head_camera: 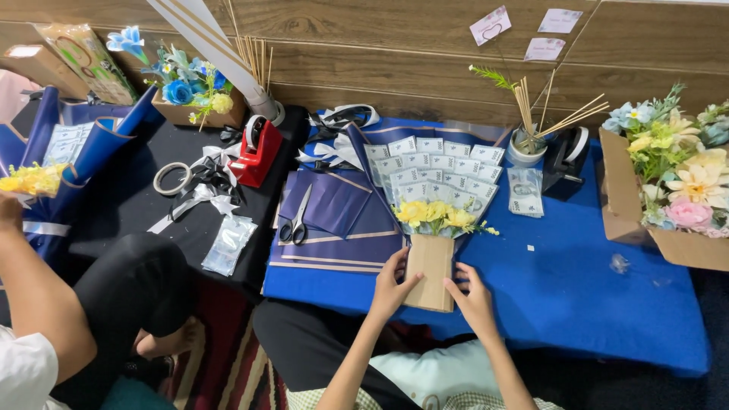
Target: Assembling and wrapping a decorative bouquet made of yellow flowers and banknotes.
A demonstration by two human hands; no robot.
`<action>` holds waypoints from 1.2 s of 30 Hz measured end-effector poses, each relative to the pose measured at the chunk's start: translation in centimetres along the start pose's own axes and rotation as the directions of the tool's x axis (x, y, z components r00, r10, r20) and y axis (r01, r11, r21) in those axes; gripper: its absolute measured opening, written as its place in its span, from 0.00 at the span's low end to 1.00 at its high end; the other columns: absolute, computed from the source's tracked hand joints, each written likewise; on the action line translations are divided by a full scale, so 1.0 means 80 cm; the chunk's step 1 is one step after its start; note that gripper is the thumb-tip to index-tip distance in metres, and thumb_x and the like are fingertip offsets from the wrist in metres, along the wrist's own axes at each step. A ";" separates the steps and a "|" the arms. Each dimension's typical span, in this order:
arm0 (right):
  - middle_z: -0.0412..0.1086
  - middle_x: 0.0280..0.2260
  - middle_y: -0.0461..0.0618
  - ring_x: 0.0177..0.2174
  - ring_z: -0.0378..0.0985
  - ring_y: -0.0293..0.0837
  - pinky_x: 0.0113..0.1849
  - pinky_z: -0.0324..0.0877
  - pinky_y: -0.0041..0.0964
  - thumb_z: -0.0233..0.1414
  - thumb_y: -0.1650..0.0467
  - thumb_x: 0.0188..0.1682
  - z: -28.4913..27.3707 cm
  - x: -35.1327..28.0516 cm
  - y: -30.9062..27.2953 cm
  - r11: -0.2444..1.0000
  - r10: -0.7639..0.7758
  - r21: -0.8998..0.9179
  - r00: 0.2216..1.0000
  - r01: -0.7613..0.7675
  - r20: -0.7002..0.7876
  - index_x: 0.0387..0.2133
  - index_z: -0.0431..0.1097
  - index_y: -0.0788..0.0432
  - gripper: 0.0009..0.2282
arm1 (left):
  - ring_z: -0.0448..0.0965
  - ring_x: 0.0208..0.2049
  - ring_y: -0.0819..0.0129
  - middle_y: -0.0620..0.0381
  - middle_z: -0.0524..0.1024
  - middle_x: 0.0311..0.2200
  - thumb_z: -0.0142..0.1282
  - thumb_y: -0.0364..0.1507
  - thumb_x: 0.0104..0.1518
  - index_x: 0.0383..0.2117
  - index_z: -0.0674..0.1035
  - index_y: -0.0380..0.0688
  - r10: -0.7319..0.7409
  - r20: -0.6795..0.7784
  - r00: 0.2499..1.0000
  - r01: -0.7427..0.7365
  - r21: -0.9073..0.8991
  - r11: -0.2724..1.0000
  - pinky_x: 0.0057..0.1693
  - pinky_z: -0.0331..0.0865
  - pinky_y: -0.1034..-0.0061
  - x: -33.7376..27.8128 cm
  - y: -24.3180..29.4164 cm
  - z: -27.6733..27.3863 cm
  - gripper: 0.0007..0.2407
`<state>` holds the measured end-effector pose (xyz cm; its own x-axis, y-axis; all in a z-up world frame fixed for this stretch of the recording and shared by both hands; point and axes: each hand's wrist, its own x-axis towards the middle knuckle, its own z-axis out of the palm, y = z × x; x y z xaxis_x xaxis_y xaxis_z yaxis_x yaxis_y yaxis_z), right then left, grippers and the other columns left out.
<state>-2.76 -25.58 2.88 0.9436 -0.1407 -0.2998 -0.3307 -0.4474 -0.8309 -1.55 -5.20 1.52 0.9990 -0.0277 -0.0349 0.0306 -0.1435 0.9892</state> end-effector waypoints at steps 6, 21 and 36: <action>0.74 0.49 0.49 0.41 0.81 0.44 0.41 0.75 0.37 0.56 0.57 0.45 0.005 0.000 0.009 1.000 -0.017 -0.007 1.000 0.017 0.017 0.59 0.65 0.53 0.28 | 0.76 0.55 0.65 0.55 0.74 0.58 0.62 0.39 0.55 0.62 0.70 0.48 -0.048 0.003 0.999 0.048 0.003 0.999 0.57 0.72 0.72 -0.011 0.020 -0.011 0.27; 0.71 0.51 0.58 0.53 0.74 0.57 0.55 0.69 0.49 0.58 0.67 0.52 0.010 0.005 0.008 0.952 -0.271 0.103 0.950 0.288 -0.153 0.52 0.71 0.58 0.16 | 0.75 0.57 0.55 0.53 0.73 0.51 0.56 0.32 0.65 0.54 0.76 0.46 0.148 -0.162 0.976 -0.123 0.156 0.980 0.60 0.72 0.62 -0.010 0.019 0.007 0.13; 0.71 0.54 0.57 0.57 0.71 0.56 0.60 0.63 0.49 0.55 0.63 0.54 0.010 0.001 0.002 0.953 -0.235 0.163 0.963 0.255 -0.130 0.54 0.68 0.56 0.17 | 0.65 0.64 0.46 0.43 0.67 0.59 0.52 0.29 0.66 0.66 0.62 0.42 0.137 -0.098 0.986 -0.128 0.094 0.987 0.63 0.67 0.56 -0.011 0.029 0.008 0.22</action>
<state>-2.76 -24.98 2.36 0.9889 -0.1452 -0.0325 -0.0778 -0.3182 -0.9448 -2.35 -6.14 3.75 0.9921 0.0501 0.1150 -0.1005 -0.2312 0.9677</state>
